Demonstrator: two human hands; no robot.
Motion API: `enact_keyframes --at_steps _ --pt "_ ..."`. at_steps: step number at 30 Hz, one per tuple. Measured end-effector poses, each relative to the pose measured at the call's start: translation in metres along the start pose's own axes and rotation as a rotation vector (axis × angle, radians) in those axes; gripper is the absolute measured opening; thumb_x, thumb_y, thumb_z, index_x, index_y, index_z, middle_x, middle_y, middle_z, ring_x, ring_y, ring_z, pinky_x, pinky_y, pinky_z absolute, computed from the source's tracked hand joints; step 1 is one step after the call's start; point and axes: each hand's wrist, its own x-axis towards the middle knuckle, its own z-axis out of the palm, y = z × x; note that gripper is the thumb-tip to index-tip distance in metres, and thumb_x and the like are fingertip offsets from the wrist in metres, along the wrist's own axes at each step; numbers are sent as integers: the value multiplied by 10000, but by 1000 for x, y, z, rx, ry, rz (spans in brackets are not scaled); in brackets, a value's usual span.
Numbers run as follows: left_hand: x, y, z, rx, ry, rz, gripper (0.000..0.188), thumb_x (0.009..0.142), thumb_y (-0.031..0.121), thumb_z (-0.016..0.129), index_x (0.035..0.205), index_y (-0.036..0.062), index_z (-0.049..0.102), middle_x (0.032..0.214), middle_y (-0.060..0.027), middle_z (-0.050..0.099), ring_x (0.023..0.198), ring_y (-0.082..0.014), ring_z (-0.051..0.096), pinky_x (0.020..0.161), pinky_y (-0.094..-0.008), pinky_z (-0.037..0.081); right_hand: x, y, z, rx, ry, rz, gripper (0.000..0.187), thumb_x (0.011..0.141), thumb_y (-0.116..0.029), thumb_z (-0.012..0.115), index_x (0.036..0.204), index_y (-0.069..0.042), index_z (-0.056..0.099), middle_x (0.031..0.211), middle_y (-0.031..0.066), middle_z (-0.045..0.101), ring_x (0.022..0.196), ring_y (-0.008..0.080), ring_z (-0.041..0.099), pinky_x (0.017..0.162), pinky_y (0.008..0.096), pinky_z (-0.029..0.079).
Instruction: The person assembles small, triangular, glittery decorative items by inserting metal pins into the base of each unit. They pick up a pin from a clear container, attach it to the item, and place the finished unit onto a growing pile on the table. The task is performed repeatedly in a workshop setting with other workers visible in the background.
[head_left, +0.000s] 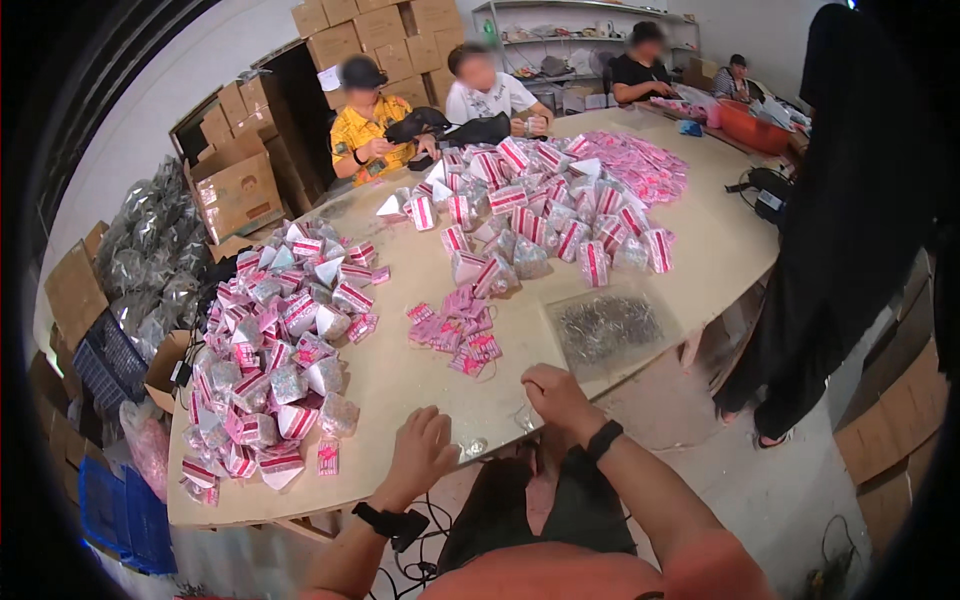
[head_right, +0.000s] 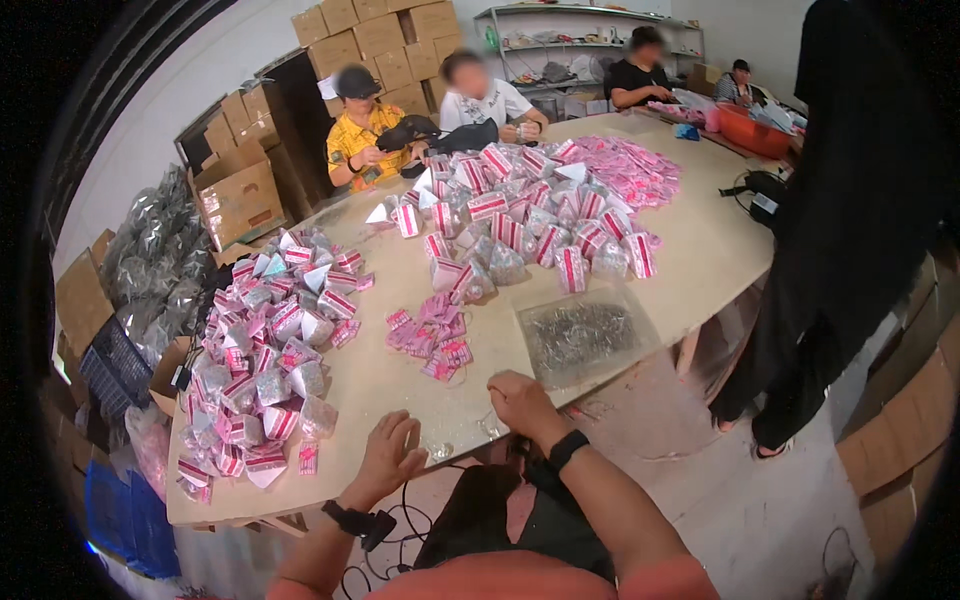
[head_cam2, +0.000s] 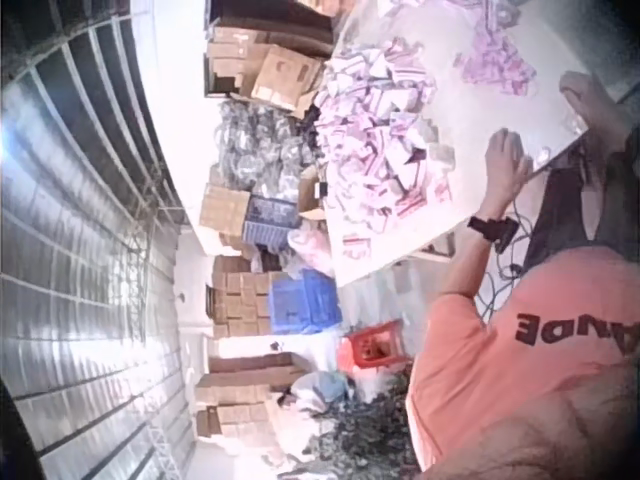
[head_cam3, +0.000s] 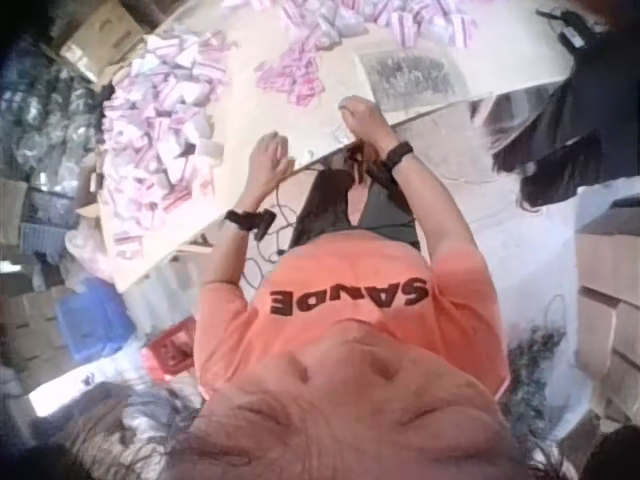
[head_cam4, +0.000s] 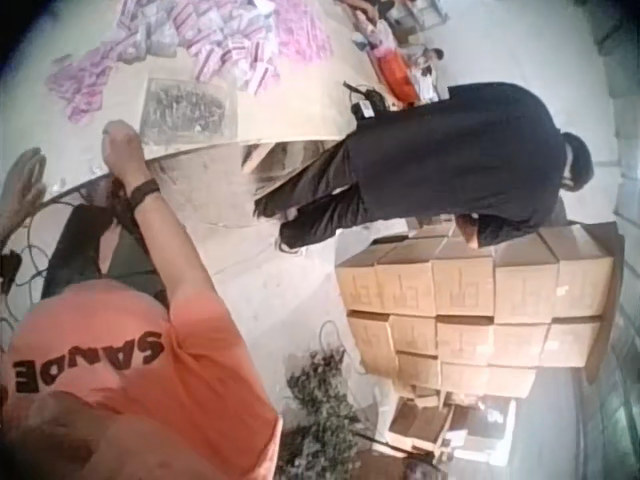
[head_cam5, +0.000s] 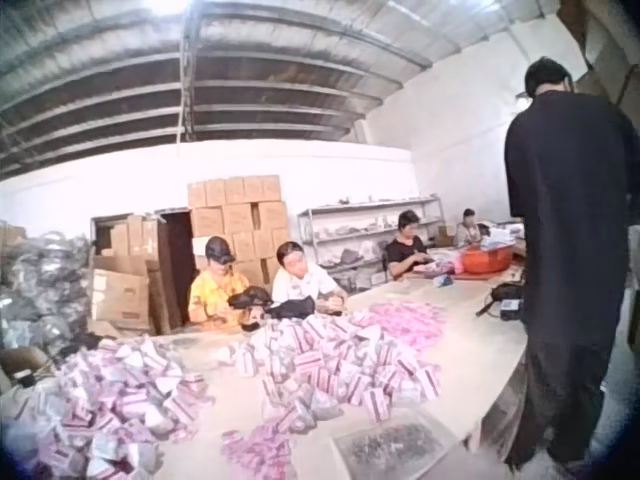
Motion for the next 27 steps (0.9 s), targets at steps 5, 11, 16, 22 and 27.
enact_keyframes --at_steps 5,11,16,22,27 --pt "1 13 9 68 18 -23 448 735 207 588 1116 21 444 1196 -189 425 1138 -370 366 902 -465 308 13 -13 -18 -31 -254 306 136 759 -96 494 817 -6 579 774 167 587 747 351 570 675 389 462" --pt "-3 17 3 66 1 -65 438 804 245 560 1162 19 448 1238 -203 408 1174 -386 341 953 -470 282 58 -8 -82 -143 -115 228 174 756 -130 514 858 -15 598 809 186 595 777 353 575 698 408 454" --pt "3 20 -2 56 -61 -100 477 783 247 581 1175 14 439 1242 -206 404 1169 -388 344 954 -467 277 52 55 -121 -471 -310 288 267 719 -88 541 973 -11 572 961 188 567 914 365 538 806 417 430" --pt "5 18 -4 74 -151 -125 531 762 264 592 1191 3 419 1259 -221 369 1186 -411 303 956 -500 248 69 52 -116 -686 -516 375 201 721 -25 514 922 -19 524 908 196 570 869 381 551 749 454 440" --pt "1 19 -9 34 -264 -169 586 748 315 604 1207 11 405 1289 -222 330 1205 -419 269 948 -542 229 70 55 -116 -684 -523 331 142 715 -7 468 846 -17 522 816 213 578 797 394 561 690 480 437"
